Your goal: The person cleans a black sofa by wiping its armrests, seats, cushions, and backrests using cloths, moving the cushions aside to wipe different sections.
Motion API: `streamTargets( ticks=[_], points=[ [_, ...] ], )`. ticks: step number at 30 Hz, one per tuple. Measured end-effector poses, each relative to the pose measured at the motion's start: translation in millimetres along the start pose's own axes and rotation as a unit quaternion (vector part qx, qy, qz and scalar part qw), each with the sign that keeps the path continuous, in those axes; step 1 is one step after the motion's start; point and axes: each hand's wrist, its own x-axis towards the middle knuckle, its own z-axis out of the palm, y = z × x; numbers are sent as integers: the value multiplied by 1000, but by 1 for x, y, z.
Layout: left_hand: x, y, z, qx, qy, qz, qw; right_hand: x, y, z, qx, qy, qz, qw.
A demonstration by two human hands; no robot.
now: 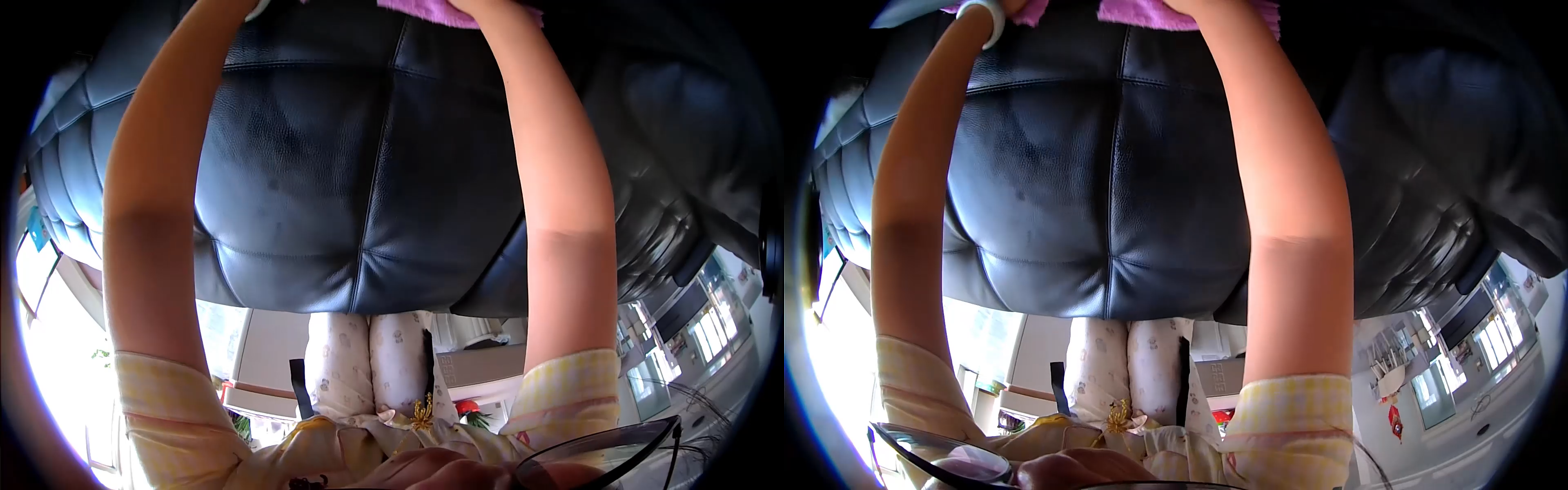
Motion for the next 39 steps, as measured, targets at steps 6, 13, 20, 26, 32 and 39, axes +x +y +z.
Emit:
streamTargets(
  ticks=[6, 13, 20, 26, 32, 39],
  points=[
    [-78, 41, -35, 25, -118, 117, 986, -70, -11, 1, 44, -409, -26, 911],
    [-130, 54, -9, 9, 31, 285, 958, -122, 36, 16, 171, -378, -202, 887],
    [-111, 44, 4, -65, -134, 207, 967, -121, 22, 3, 168, -315, -175, 918],
    [-219, 91, 28, 33, 74, 338, 938, -267, -33, 13, -52, -142, -242, 958],
    [-344, 100, 97, -94, 22, 287, 953, -335, -27, 30, -46, -42, -90, 994],
    [-274, 97, 85, -59, 166, 39, 984, -211, 79, 23, -164, 122, 24, 979]
  ],
)
